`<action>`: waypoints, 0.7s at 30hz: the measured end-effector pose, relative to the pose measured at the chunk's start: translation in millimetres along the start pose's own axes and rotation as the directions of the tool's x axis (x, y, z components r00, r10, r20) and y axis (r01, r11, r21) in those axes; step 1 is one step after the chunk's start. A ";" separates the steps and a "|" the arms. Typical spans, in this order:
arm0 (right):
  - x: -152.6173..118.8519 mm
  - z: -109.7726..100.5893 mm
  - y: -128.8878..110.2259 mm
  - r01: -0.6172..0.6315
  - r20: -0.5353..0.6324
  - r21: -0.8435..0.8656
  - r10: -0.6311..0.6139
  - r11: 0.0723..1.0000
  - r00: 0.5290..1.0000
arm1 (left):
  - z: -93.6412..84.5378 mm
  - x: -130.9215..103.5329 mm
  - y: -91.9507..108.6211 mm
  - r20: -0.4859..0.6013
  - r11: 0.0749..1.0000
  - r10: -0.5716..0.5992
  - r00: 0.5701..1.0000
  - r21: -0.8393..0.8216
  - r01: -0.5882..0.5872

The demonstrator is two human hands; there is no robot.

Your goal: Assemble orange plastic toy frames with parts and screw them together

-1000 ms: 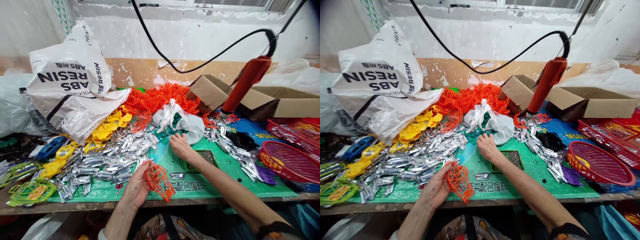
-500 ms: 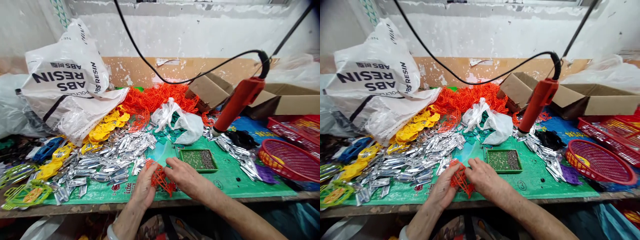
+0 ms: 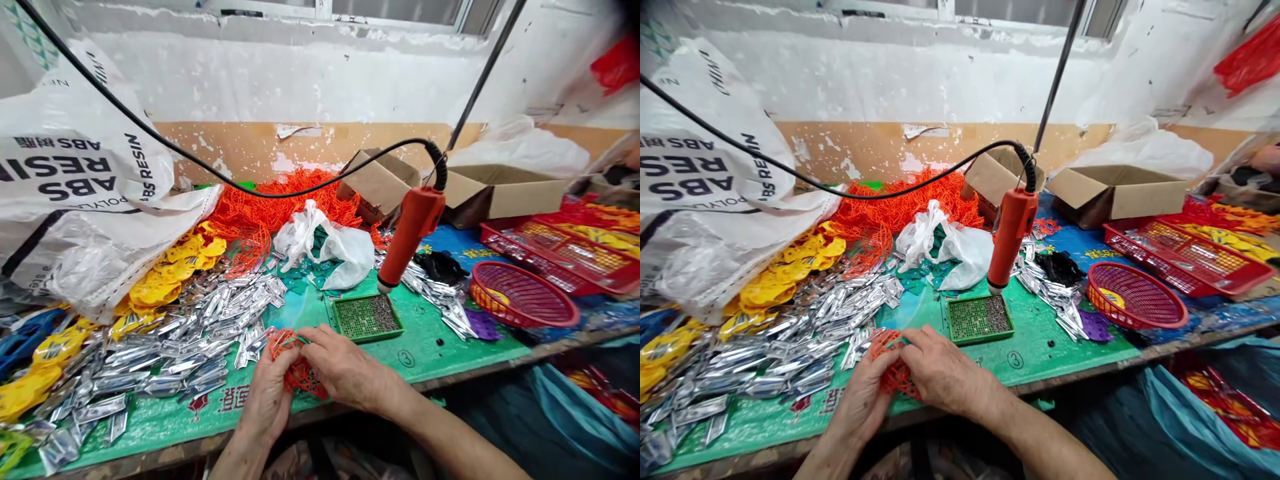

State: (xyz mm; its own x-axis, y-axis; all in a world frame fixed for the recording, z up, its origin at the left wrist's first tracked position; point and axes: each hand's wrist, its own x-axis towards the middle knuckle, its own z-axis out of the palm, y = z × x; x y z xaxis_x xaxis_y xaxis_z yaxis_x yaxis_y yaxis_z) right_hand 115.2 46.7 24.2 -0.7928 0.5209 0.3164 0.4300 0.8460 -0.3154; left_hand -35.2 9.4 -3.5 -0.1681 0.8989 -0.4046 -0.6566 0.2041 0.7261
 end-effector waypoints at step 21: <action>-3.4 21.3 9.5 -0.436 0.211 0.851 0.571 0.291 0.793 | -6.5 -12.3 0.0 -0.008 1.000 -0.019 1.000 -0.017 0.018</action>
State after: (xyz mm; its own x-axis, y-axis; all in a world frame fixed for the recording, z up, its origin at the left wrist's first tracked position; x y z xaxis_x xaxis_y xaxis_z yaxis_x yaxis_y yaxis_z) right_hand 112.7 50.5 1.0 -0.4744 0.8724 -0.1182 0.1033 -0.0781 -0.9916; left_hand -37.9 -4.2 -2.1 -0.1618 0.8918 -0.4225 -0.6719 0.2140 0.7090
